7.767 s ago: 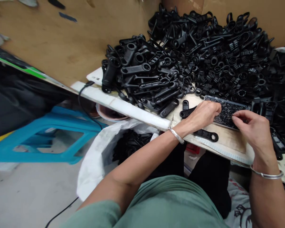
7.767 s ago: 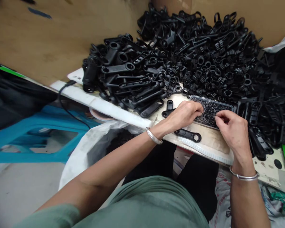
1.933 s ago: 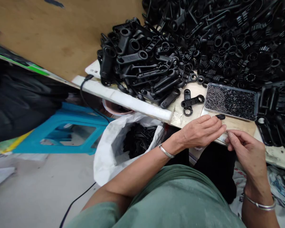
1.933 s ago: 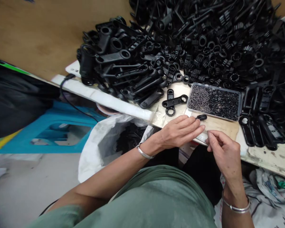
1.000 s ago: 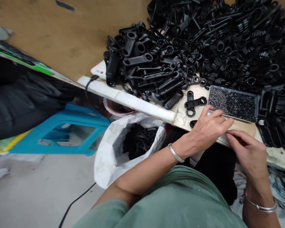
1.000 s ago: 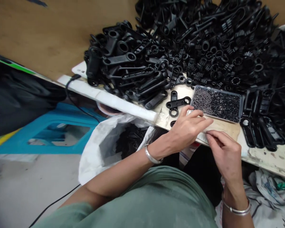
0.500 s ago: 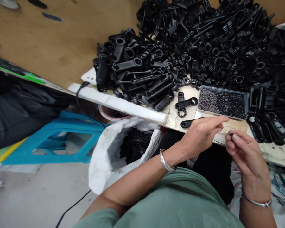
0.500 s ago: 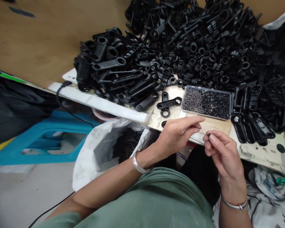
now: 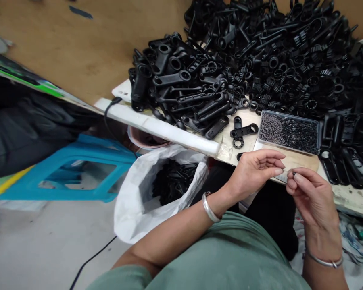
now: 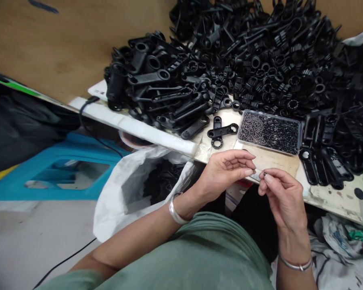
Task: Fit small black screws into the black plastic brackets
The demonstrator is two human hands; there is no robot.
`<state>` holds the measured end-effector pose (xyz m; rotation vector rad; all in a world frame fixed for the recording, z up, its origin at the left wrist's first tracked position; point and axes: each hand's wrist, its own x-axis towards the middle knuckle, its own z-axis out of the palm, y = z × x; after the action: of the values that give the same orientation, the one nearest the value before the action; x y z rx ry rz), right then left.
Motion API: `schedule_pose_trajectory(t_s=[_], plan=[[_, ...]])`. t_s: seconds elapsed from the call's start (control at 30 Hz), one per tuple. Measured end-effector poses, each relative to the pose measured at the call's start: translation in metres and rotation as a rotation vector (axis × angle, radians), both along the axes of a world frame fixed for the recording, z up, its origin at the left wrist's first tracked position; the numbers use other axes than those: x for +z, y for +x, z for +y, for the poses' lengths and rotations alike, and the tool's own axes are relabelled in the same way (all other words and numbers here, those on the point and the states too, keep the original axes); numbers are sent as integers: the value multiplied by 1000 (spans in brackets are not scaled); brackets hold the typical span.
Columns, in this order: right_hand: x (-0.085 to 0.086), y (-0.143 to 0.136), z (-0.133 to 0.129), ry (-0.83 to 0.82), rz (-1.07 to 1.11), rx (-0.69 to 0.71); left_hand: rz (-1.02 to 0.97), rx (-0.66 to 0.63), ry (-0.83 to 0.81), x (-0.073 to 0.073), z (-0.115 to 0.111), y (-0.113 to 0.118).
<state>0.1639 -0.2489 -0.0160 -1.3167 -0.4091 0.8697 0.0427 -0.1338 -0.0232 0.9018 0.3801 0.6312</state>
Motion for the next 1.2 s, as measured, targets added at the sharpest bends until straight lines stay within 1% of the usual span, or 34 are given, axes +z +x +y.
schedule_pose_trajectory(t_s=[0.33, 0.53, 0.67, 0.77, 0.97, 1.2], plan=[[-5, -3, -2, 35, -32, 71, -32, -22, -6, -4, -4, -4], [-6, -5, -4, 54, -39, 62, -34, -14, 18, -7, -6, -4], [-8, -5, -5, 52, -79, 14, -9, -3, 31, -8, -8, -3], [-7, -8, -5, 30, -132, -30, 14, 12, 79, -7, -10, -4], [-4, -16, -2, -14, -196, -102, 40, 86, 211, -5, -12, -5], [-5, -21, 1, -24, -235, -135, 83, 140, 352, -11, -15, -5]])
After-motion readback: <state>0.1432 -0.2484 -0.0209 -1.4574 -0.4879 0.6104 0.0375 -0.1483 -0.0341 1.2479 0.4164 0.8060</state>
